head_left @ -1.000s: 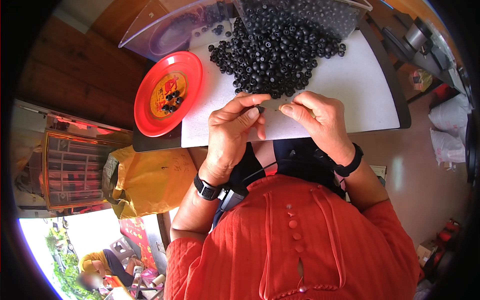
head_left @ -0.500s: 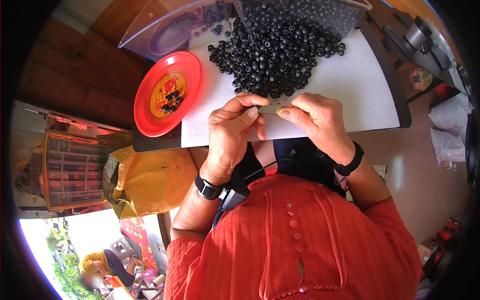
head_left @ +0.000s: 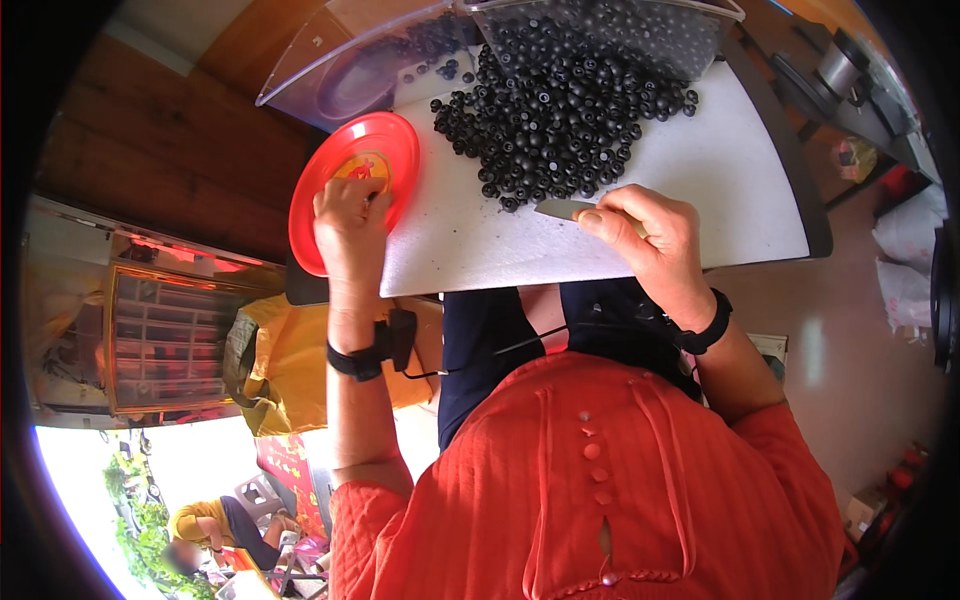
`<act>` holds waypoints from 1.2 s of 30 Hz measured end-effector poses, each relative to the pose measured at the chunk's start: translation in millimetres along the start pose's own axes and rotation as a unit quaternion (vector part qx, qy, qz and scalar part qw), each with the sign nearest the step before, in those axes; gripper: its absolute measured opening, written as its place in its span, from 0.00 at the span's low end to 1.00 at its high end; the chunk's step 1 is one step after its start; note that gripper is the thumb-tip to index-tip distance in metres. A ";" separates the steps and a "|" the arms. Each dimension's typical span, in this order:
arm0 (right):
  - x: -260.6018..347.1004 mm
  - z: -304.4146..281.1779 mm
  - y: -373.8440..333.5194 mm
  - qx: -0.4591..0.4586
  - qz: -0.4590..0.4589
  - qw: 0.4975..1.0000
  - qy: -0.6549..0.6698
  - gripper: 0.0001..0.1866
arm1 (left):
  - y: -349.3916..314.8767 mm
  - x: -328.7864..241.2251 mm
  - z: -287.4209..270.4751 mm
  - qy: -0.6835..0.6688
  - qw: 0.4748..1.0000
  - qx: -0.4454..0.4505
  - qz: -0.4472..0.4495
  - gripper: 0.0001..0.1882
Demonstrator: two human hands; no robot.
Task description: Cutting and sorting dark berry-like seeds or pods on a table.
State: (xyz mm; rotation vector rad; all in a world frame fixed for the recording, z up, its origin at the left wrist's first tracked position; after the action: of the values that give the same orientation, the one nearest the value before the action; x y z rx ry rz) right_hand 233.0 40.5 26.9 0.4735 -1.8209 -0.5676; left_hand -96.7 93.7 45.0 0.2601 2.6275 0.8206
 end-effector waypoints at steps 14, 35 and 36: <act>-0.9 -2.1 -1.7 -0.017 -0.007 1.000 0.011 0.13 | -17.4 -120.5 43.2 -0.039 0.985 0.047 0.163 0.12; -4.0 1.0 3.1 0.033 0.059 0.997 -0.024 0.15 | -46.5 -113.0 51.9 -0.595 0.764 0.196 -0.155 0.13; -3.7 0.8 3.5 0.029 0.053 0.998 -0.026 0.14 | -48.2 -112.9 54.2 -0.597 0.763 0.196 -0.155 0.13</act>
State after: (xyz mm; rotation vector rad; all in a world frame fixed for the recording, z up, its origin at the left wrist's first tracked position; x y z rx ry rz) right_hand 233.2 45.6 26.0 0.4012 -1.9042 -0.4602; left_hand 25.2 50.3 9.3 0.3002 1.4807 -0.0989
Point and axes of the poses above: each hand's wrist, its own y-axis towards the middle knuckle, its own z-axis out of the palm, x = y × z, the point moved 5 cm from there along y, towards the middle knuckle, and after that the axes turned 3 degrees about y, right-handed, at the moved point
